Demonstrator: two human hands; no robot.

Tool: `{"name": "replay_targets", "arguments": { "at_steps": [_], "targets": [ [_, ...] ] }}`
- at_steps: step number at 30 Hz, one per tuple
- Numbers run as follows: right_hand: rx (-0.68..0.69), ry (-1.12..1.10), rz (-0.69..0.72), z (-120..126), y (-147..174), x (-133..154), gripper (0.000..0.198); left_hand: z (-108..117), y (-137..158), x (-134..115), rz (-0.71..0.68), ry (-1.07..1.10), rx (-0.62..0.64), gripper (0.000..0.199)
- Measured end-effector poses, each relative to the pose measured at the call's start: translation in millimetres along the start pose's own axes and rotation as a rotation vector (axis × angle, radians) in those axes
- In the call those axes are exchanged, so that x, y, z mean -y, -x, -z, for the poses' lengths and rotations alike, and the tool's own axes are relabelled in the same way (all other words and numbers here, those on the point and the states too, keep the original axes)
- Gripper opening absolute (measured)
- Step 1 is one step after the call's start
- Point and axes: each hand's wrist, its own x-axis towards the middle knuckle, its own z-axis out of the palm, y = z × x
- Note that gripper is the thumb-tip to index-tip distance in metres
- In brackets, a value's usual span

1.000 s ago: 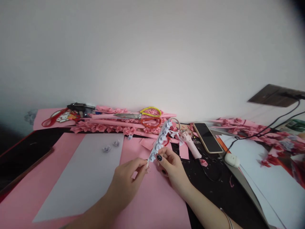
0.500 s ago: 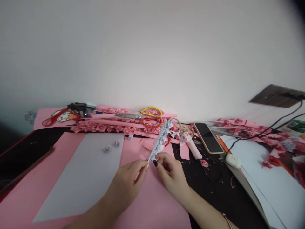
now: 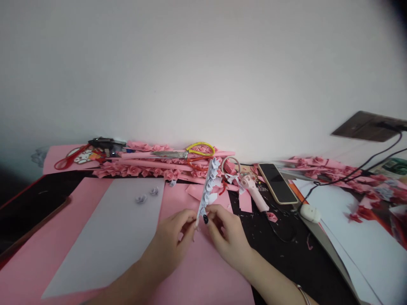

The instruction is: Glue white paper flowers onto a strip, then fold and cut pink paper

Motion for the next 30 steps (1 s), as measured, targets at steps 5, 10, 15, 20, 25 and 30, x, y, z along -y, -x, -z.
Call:
{"name": "replay_targets", "arguments": {
  "at_steps": [5, 10, 15, 20, 25, 30],
  "targets": [
    [0.012, 0.086, 0.053, 1.8, 1.1, -0.3, 0.013, -0.2, 0.4, -1.5, 0.02, 0.01, 0.087, 0.016],
    [-0.002, 0.1, 0.083, 2.0, 2.5, -0.7, 0.017, -1.8, -0.1, -0.9, 0.066, 0.131, 0.139, 0.019],
    [-0.014, 0.041, 0.088, 0.5, 4.8, -0.9, 0.022, -4.7, -1.5, -0.3, 0.101, 0.358, 0.13, 0.024],
    [-0.074, -0.001, 0.083, 0.0, 6.3, -2.4, 0.023, -5.4, -5.6, 0.6, 0.166, 0.747, 0.234, 0.023],
    [-0.13, 0.029, 0.115, 1.9, 5.6, -2.3, 0.024, -2.7, -5.9, 2.1, 0.287, 1.084, 0.352, 0.015],
    [-0.098, 0.04, 0.131, 2.7, 6.5, -0.1, 0.028, 1.5, -3.9, 2.8, 0.364, 1.244, 0.416, 0.01]
  ]
}}
